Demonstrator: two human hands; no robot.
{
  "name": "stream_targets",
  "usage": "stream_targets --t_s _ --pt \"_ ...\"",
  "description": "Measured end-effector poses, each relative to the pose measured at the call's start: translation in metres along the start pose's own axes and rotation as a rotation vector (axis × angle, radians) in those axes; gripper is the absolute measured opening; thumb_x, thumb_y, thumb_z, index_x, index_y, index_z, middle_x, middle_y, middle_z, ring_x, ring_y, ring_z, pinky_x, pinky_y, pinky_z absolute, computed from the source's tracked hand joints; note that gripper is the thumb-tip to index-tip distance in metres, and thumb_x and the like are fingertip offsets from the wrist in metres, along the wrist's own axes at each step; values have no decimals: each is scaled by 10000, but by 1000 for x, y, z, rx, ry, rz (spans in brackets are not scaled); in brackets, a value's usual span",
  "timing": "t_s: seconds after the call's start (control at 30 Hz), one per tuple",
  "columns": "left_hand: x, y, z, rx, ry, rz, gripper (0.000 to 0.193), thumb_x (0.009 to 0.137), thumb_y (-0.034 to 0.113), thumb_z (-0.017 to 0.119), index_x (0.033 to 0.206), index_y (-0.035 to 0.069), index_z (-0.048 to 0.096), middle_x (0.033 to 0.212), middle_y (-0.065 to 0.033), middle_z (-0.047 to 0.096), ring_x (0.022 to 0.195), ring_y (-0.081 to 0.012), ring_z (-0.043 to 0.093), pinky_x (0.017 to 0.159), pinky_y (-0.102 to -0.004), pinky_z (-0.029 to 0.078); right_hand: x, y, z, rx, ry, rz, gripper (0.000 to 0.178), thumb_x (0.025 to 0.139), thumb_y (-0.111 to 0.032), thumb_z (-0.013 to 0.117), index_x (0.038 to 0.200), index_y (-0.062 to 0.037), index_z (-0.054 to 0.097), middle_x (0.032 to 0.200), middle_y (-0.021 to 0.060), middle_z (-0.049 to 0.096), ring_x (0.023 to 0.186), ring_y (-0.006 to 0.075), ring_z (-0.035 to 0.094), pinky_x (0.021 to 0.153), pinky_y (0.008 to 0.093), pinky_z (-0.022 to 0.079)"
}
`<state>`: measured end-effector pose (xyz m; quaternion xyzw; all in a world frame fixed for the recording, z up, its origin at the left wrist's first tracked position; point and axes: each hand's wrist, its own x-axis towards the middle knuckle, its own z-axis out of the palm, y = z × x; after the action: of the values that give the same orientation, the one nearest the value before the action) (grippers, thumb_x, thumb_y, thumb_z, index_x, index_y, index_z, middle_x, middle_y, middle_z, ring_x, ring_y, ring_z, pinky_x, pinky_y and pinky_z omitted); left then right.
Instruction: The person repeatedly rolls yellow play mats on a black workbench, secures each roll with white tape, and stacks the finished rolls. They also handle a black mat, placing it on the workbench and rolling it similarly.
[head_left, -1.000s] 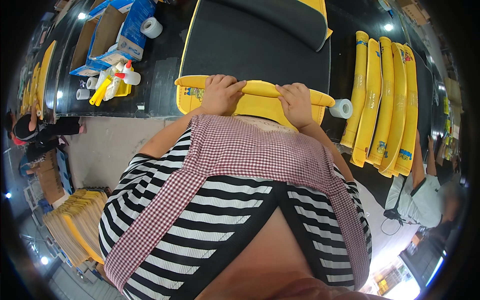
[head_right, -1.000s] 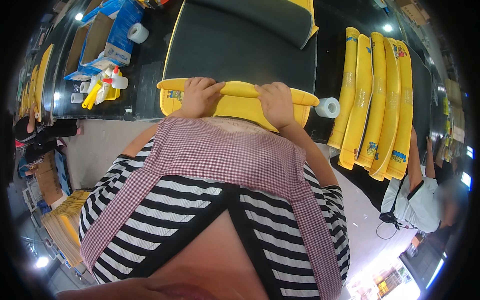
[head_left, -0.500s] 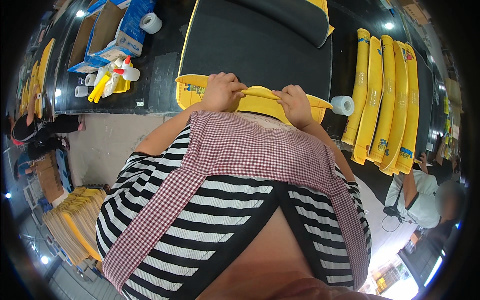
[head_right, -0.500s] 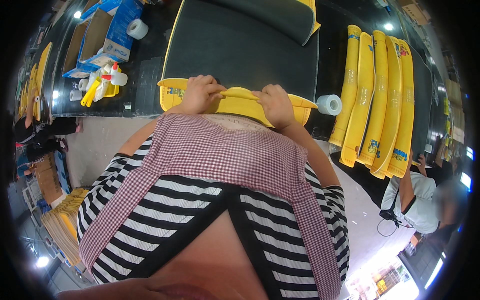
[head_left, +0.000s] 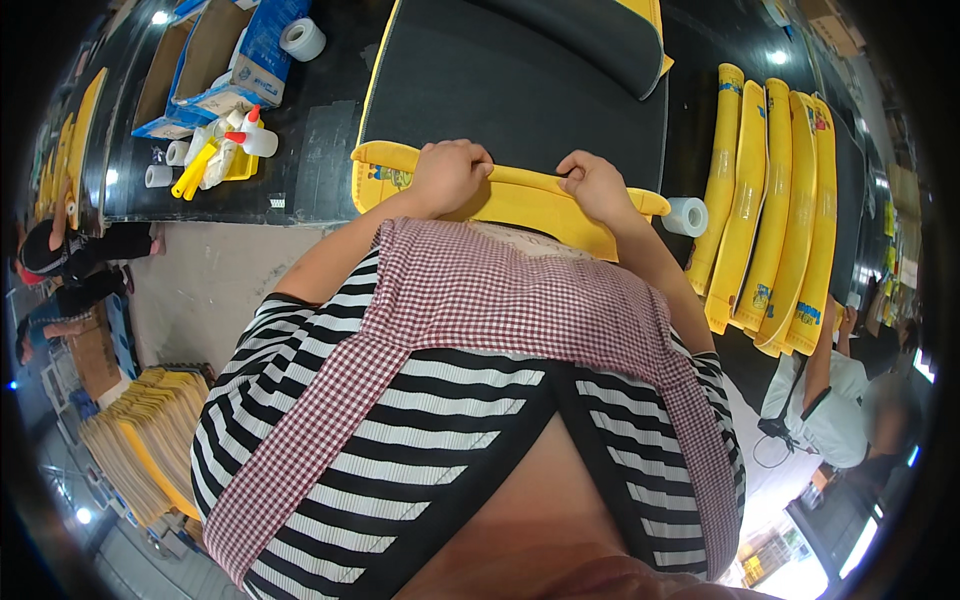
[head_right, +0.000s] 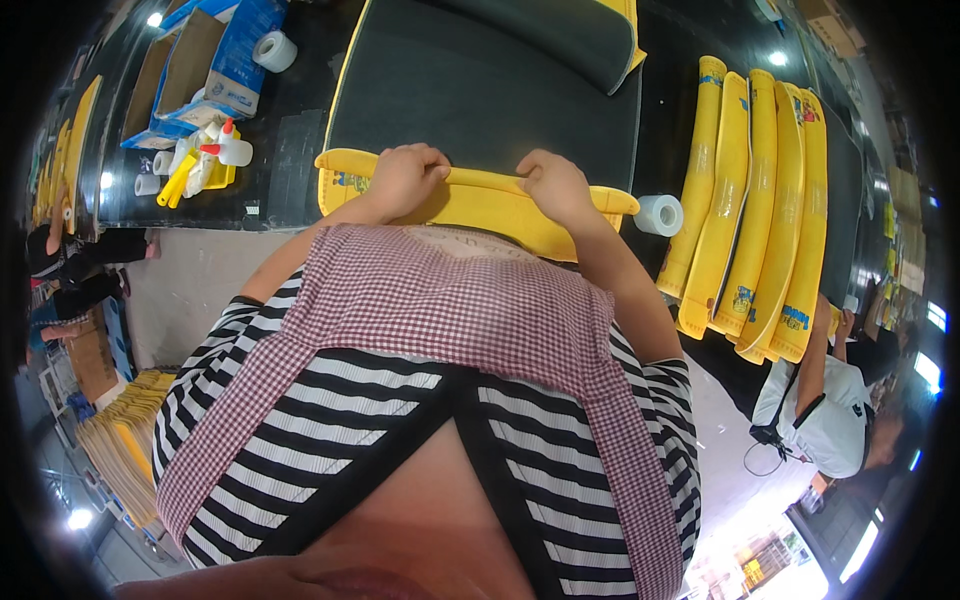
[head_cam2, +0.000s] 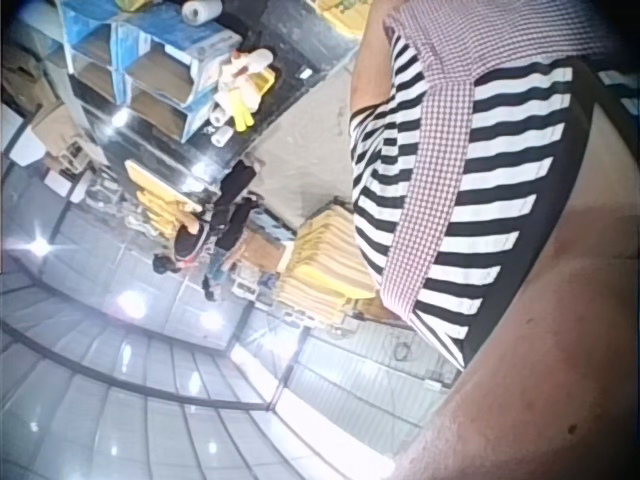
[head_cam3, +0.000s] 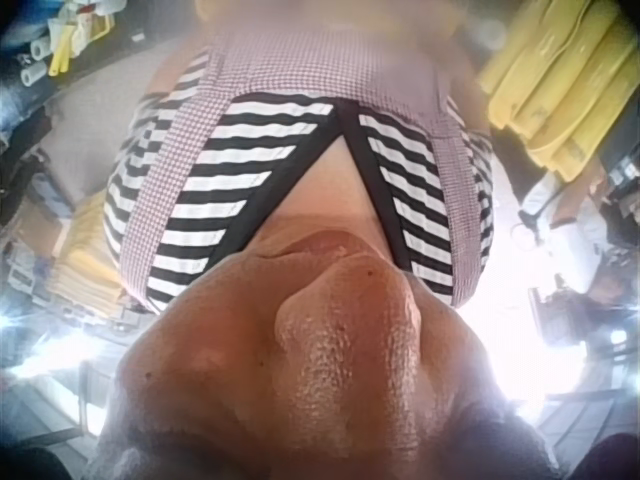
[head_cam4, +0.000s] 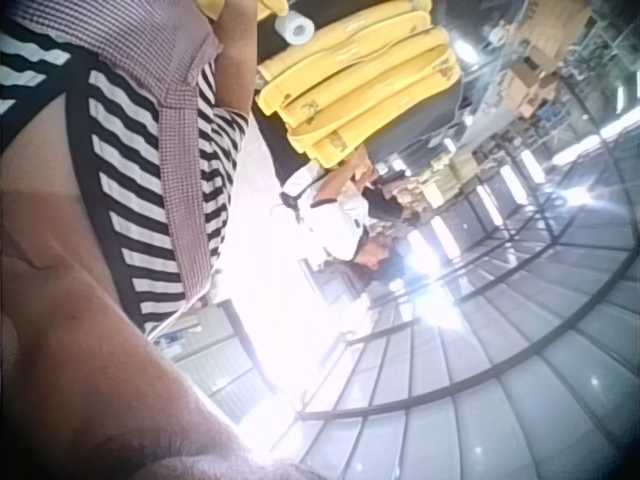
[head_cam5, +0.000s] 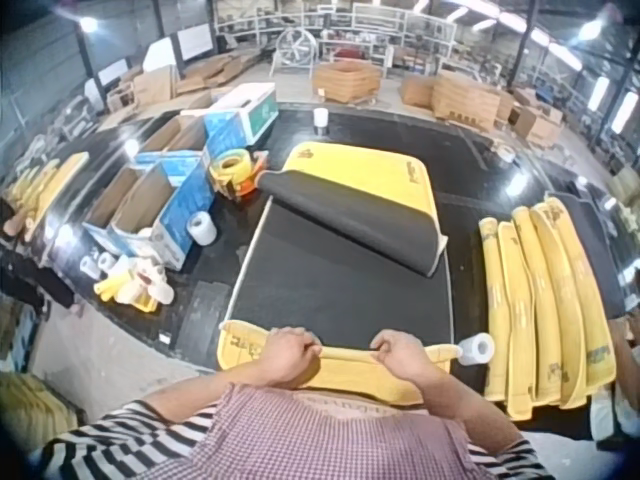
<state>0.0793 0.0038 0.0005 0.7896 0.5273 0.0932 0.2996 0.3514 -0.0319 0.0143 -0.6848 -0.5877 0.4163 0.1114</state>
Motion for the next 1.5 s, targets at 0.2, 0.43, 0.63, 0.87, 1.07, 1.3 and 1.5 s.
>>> stream_targets --t_s 0.2,0.43,0.63,0.87,1.07,1.3,1.5 --pt "4 12 -9 49 54 -26 158 953 248 703 989 95 679 1016 -102 666 913 -330 683 831 -475 515 -8 -6 6 -199 195 -178 149 871 -122 747 995 -68 684 1003 128 644 983 323 663 840 438 532" --pt "-11 -21 -5 222 92 390 178 931 251 732 1079 152 731 1043 -77 619 1035 -261 604 955 -431 450 -21 39 15 -478 286 -591 220 912 -117 701 1121 -126 767 1004 92 612 943 276 632 817 404 516" --pt "-41 -22 -19 333 217 265 328 936 208 734 1261 234 764 1087 -56 610 1128 -228 548 1060 -421 337 -51 35 1 -839 425 -655 464 924 -85 629 1359 -216 719 998 103 591 968 275 570 915 438 429" --pt "-19 -31 -20 238 103 151 288 932 196 725 1210 231 792 994 -45 644 1000 -244 626 937 -394 449 -49 36 3 -656 334 -488 457 932 -87 616 1348 -241 727 1002 90 576 917 262 569 823 398 481" --pt "-1 -26 -36 -109 39 -107 190 916 149 763 1087 70 744 962 -143 690 873 -331 693 783 -411 557 -19 38 -19 -321 109 -231 414 923 -50 641 1288 -216 746 1020 111 590 955 289 622 849 391 519" --pt "10 -29 -50 194 28 -182 435 822 449 846 899 42 712 884 -124 701 893 -306 685 805 -424 523 1 32 -43 -262 148 105 274 813 -158 839 982 -51 652 1111 151 636 1021 353 652 894 411 520" --pt "-1 -44 -46 432 173 -70 589 761 648 796 764 64 723 840 -85 709 811 -282 670 812 -421 489 -12 22 -54 -476 162 213 410 805 -358 871 803 -55 595 947 126 683 959 353 660 819 442 507"
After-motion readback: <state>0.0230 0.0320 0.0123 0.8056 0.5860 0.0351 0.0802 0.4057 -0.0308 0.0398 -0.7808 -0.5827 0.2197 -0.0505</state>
